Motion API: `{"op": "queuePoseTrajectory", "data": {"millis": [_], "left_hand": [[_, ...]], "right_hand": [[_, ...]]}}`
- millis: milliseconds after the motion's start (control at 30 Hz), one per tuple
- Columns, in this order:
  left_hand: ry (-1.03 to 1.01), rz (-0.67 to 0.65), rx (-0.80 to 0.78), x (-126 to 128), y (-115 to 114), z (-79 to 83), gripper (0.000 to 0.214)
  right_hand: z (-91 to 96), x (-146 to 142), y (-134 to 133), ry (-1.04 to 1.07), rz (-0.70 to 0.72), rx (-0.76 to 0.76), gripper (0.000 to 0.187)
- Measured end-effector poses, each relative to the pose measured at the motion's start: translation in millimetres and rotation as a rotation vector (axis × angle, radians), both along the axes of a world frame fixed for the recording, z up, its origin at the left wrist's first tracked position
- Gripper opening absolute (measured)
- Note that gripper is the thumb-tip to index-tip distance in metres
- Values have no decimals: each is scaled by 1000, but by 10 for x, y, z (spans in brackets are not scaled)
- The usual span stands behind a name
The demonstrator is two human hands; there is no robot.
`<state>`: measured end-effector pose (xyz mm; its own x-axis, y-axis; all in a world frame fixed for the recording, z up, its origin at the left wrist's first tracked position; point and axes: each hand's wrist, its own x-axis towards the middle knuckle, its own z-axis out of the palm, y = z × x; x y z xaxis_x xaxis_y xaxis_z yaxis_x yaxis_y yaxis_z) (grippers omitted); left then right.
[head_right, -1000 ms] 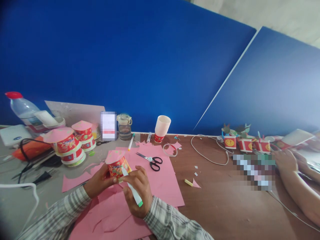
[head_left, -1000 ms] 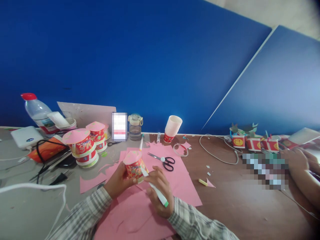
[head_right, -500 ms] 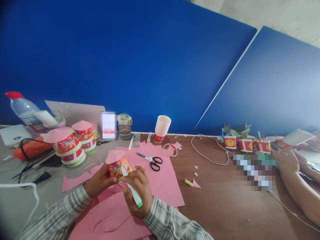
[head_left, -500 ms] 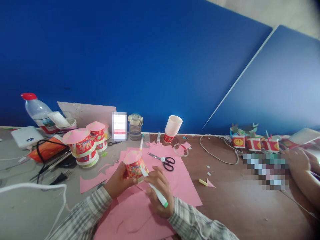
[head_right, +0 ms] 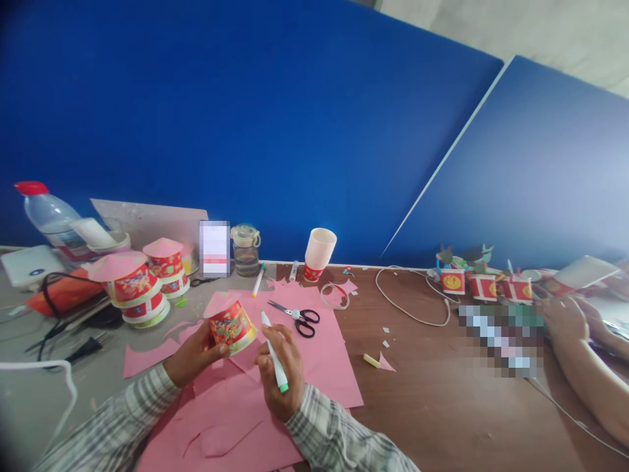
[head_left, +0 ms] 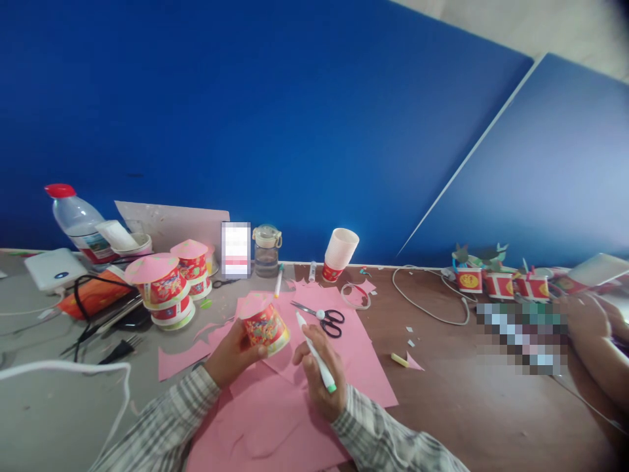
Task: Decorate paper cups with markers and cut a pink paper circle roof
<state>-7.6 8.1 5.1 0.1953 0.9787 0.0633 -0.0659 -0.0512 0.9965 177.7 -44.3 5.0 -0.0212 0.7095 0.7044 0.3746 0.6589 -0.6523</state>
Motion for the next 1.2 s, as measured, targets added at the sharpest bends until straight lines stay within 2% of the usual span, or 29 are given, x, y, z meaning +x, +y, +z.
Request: {"op": "queuePoseTrajectory", "data": {"millis": [133, 267, 633, 900, 1200], "left_hand": [[-31, -19, -15, -5, 7, -28, 53], [-75, -37, -41, -21, 17, -81, 55], [-101, -74, -70, -7, 7, -30, 57], [-95, -80, -36, -46, 3, -94, 55], [-112, -150, 5, -55, 9, -161, 59]], "right_hand": [[-94, -17, 44, -30, -86, 13, 32], [-173, -54, 74, -116, -161, -3, 39], [-208, -76, 117, -143, -91, -47, 44], [-157, -74, 131, -69, -44, -130, 43], [-154, -81, 140, -76, -38, -109, 45]]}}
